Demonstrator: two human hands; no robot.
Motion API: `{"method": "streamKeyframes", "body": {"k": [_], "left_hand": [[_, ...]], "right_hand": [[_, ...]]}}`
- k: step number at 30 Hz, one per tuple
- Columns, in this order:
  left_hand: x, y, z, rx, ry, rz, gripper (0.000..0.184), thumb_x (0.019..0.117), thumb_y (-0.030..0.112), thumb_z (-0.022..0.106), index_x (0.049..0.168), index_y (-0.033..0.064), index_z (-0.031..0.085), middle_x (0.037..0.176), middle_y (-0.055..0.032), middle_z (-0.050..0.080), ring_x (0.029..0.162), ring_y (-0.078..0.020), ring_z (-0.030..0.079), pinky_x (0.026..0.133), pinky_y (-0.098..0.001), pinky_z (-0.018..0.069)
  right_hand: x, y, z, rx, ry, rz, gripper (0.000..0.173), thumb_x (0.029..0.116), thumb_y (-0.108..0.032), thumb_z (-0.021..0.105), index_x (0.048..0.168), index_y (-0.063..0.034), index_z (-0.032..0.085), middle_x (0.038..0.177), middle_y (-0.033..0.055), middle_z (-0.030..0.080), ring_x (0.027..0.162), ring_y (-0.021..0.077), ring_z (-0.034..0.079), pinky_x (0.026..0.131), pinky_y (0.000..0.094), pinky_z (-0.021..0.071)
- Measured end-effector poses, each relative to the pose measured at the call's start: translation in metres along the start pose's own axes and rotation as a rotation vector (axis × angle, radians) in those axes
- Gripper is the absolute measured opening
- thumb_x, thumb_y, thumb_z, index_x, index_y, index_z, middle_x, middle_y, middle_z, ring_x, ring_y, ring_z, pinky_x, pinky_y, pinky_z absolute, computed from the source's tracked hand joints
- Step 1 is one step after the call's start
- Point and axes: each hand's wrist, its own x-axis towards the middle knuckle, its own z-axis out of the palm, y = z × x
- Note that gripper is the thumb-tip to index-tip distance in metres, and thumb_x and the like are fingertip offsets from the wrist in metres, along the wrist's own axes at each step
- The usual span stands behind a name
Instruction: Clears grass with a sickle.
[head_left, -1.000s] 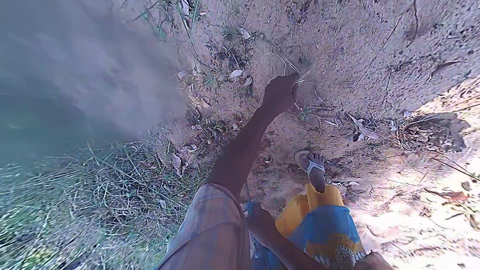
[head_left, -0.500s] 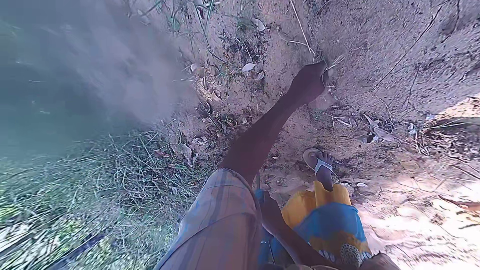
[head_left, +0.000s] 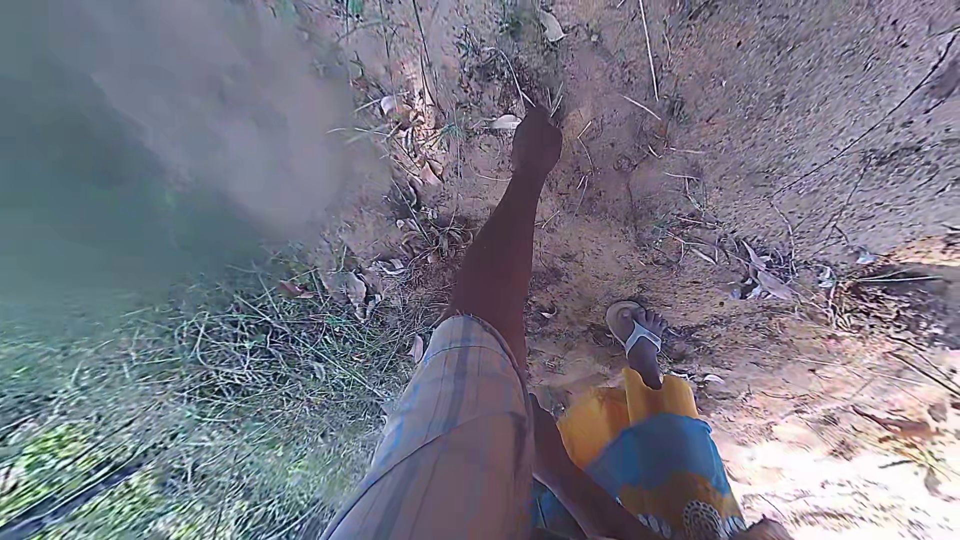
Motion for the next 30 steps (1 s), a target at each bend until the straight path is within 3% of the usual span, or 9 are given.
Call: {"method": "streamKeyframes", "body": {"k": [4,6,9,12,14,16,21,24,30], "left_hand": [[-0.053,0.003,0.015,-0.083,-0.072,0.541,0.030,0.1101,0.007,0.038,0.121,-0.0061,0.063,0.104,-0.0235,0.070,0.096,-0.0350,0.068,0.090,-0.0510,0.0506],[-0.063,0.012,0.013,-0.072,-0.011,0.597,0.029,0.1099,0.009,0.039,0.120,-0.0044,0.063,0.094,-0.0214,0.068,0.087,-0.0357,0.067,0.081,-0.0538,0.0520],[-0.015,0.020,-0.019,0.002,0.211,0.457,0.033,0.1104,0.011,0.038,0.127,-0.0049,0.062,0.134,-0.0241,0.060,0.118,-0.0383,0.062,0.100,-0.0530,0.0493],[0.027,0.022,-0.045,0.180,0.248,0.289,0.047,0.1081,0.017,0.045,0.154,0.0065,0.043,0.170,-0.0169,0.024,0.145,-0.0399,0.044,0.112,-0.0529,0.0433],[0.041,0.024,-0.051,0.201,0.210,0.163,0.073,0.1061,0.026,0.052,0.165,0.0081,0.014,0.171,-0.0235,0.011,0.145,-0.0441,0.042,0.111,-0.0546,0.0444],[0.052,0.026,-0.053,0.136,0.195,0.070,0.082,0.1043,0.029,0.056,0.165,0.0028,0.006,0.167,-0.0308,0.016,0.139,-0.0443,0.048,0.110,-0.0538,0.0454],[0.049,0.048,-0.046,0.144,0.190,-0.068,0.051,0.1094,0.021,0.040,0.151,-0.0091,0.036,0.150,-0.0315,0.047,0.140,-0.0395,0.050,0.114,-0.0541,0.0413],[0.042,0.054,-0.047,0.301,0.165,-0.095,0.041,0.1063,0.015,0.041,0.141,-0.0040,0.053,0.146,-0.0267,0.055,0.138,-0.0411,0.052,0.108,-0.0633,0.0428],[0.000,0.034,-0.022,0.413,-0.099,0.207,0.036,0.1080,0.013,0.043,0.136,-0.0028,0.058,0.136,-0.0314,0.059,0.132,-0.0489,0.055,0.104,-0.0690,0.0423]], "right_hand": [[0.005,0.002,0.004,0.001,0.002,0.017,0.053,0.1023,-0.037,0.061,0.140,-0.0019,0.049,0.114,0.0208,0.068,0.107,0.0337,0.067,0.092,0.0526,0.0519],[0.006,0.004,0.008,0.013,-0.007,0.024,0.053,0.1022,-0.037,0.061,0.141,-0.0026,0.048,0.114,0.0211,0.067,0.106,0.0341,0.067,0.092,0.0538,0.0516],[0.007,0.005,0.001,0.013,-0.006,0.031,0.055,0.1024,-0.039,0.061,0.143,-0.0037,0.047,0.117,0.0209,0.067,0.110,0.0341,0.066,0.094,0.0533,0.0513],[0.008,0.012,0.003,0.088,0.027,0.015,0.052,0.1002,-0.036,0.064,0.137,-0.0022,0.050,0.109,0.0200,0.067,0.101,0.0328,0.068,0.088,0.0518,0.0534],[0.007,0.013,0.001,0.141,0.024,0.035,0.054,0.0995,-0.036,0.065,0.138,-0.0024,0.050,0.109,0.0198,0.067,0.101,0.0327,0.067,0.088,0.0524,0.0528],[0.004,0.009,-0.005,0.161,0.011,0.039,0.053,0.0999,-0.035,0.064,0.139,-0.0031,0.049,0.111,0.0197,0.067,0.103,0.0328,0.067,0.089,0.0527,0.0523],[-0.006,0.001,-0.015,0.163,-0.019,0.016,0.053,0.1030,-0.036,0.061,0.143,-0.0038,0.046,0.114,0.0201,0.067,0.104,0.0331,0.067,0.090,0.0520,0.0523],[-0.006,0.000,-0.016,0.184,-0.009,0.020,0.053,0.1025,-0.035,0.062,0.143,-0.0045,0.046,0.114,0.0200,0.067,0.104,0.0329,0.067,0.090,0.0519,0.0523],[0.001,0.001,-0.011,0.204,0.035,0.012,0.051,0.1011,-0.031,0.063,0.141,-0.0030,0.048,0.109,0.0191,0.067,0.100,0.0317,0.067,0.087,0.0509,0.0530]]}}
